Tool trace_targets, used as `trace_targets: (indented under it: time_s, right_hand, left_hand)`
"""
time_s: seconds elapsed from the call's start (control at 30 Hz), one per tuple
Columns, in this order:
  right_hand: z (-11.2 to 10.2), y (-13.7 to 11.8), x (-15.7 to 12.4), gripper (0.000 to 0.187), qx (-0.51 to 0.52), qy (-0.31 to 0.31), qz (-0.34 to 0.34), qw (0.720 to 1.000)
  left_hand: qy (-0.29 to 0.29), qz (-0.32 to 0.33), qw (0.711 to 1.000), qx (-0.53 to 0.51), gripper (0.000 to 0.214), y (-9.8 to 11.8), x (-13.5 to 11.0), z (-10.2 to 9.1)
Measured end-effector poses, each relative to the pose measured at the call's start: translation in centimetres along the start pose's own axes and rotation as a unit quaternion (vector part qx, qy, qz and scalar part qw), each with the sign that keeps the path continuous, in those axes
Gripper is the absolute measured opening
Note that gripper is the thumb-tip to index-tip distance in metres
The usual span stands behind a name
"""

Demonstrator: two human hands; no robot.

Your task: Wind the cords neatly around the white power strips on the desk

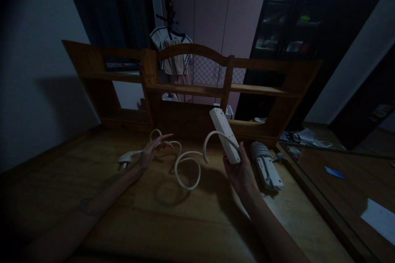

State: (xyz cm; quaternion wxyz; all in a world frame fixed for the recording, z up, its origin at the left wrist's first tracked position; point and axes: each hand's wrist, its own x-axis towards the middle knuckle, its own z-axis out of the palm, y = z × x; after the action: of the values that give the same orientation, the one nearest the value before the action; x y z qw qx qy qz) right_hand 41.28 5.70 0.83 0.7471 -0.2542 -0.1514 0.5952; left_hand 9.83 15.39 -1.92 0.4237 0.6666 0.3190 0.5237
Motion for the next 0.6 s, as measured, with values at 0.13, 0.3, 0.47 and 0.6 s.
trace_targets:
  time_s: [0.13, 0.3, 0.47, 0.6]
  right_hand:
    - [0.2, 0.8, -0.3, 0.031, -0.049, 0.022, 0.019, 0.998]
    - [0.5, 1.4, -0.7, 0.027, -0.076, 0.027, 0.035, 0.996]
    - [0.7, 1.5, -0.7, 0.025, -0.07, 0.025, 0.04, 0.996]
    - [0.4, 1.6, -0.4, 0.026, -0.06, 0.017, 0.046, 0.997]
  left_hand:
    - [-0.027, -0.022, 0.993, -0.116, 0.053, -0.1, 0.1, 0.3]
    - [-0.018, -0.042, 0.98, -0.191, 0.054, 0.2, 0.0, 0.3]
    - [0.001, -0.06, 0.967, -0.247, 0.06, 0.5, 0.0, 0.3]
    - [0.013, -0.064, 0.959, -0.276, 0.063, 0.3, 0.1, 0.2]
